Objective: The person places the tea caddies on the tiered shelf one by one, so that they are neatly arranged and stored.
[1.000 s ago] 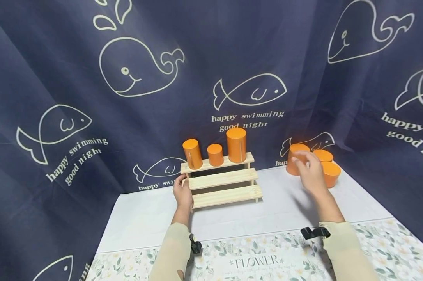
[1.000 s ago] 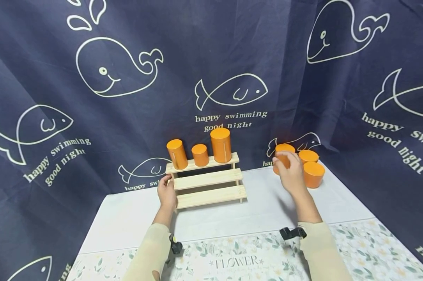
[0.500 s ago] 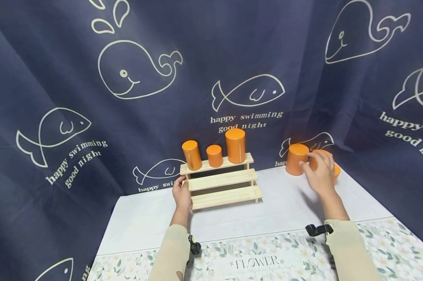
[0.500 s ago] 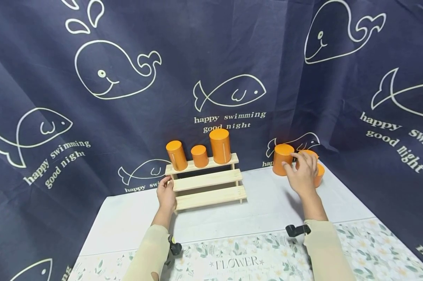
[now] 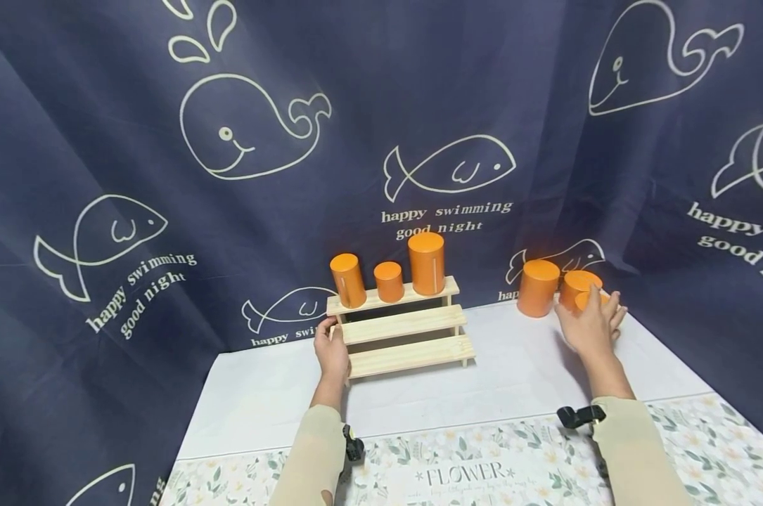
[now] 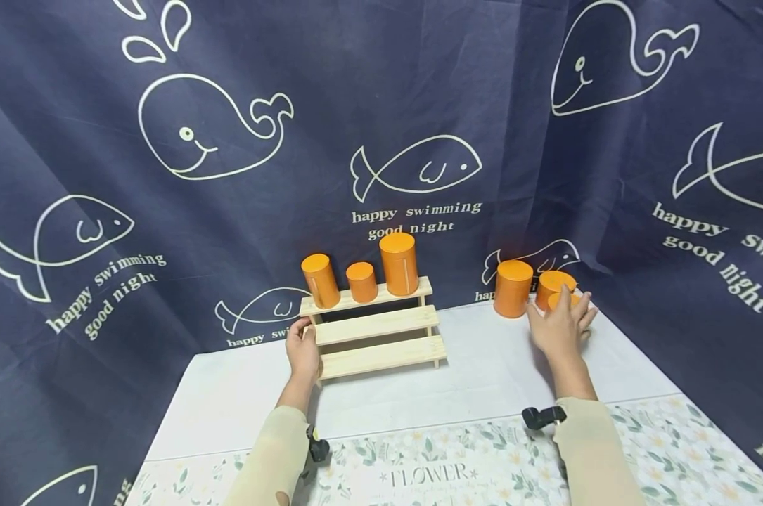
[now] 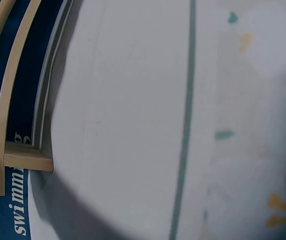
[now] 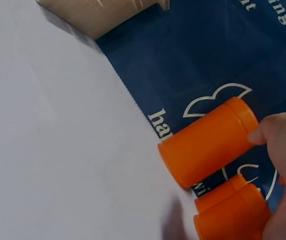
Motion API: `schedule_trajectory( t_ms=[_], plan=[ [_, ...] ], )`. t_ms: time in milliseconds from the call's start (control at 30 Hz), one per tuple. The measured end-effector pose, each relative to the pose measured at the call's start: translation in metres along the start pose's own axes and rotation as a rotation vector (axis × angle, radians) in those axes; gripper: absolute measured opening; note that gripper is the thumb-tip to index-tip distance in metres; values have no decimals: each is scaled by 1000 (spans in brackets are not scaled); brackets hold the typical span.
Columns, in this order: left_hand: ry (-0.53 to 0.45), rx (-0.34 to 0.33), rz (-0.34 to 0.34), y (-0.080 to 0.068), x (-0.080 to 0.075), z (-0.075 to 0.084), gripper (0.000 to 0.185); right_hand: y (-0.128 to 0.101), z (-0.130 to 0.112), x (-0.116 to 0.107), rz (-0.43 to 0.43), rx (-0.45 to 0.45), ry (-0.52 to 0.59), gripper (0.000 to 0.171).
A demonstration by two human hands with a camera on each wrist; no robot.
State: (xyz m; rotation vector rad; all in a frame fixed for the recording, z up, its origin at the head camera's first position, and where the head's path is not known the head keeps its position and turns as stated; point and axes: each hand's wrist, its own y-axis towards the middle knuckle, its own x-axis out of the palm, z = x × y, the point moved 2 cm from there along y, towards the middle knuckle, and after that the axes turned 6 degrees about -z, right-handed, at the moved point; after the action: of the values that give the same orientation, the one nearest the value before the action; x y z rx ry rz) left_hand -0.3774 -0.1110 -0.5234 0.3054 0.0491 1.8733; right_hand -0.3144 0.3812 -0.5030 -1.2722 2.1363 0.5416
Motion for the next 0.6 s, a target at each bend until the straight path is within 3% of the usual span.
schedule_trajectory(
  t_ms=[267, 600],
  plan=[
    [12, -2, 12, 0, -2, 1, 25, 3, 14, 7, -31, 81, 40, 82],
    [16, -10, -14, 0, 0, -1, 27, 5, 26, 7, 117, 98, 110, 69]
  ],
)
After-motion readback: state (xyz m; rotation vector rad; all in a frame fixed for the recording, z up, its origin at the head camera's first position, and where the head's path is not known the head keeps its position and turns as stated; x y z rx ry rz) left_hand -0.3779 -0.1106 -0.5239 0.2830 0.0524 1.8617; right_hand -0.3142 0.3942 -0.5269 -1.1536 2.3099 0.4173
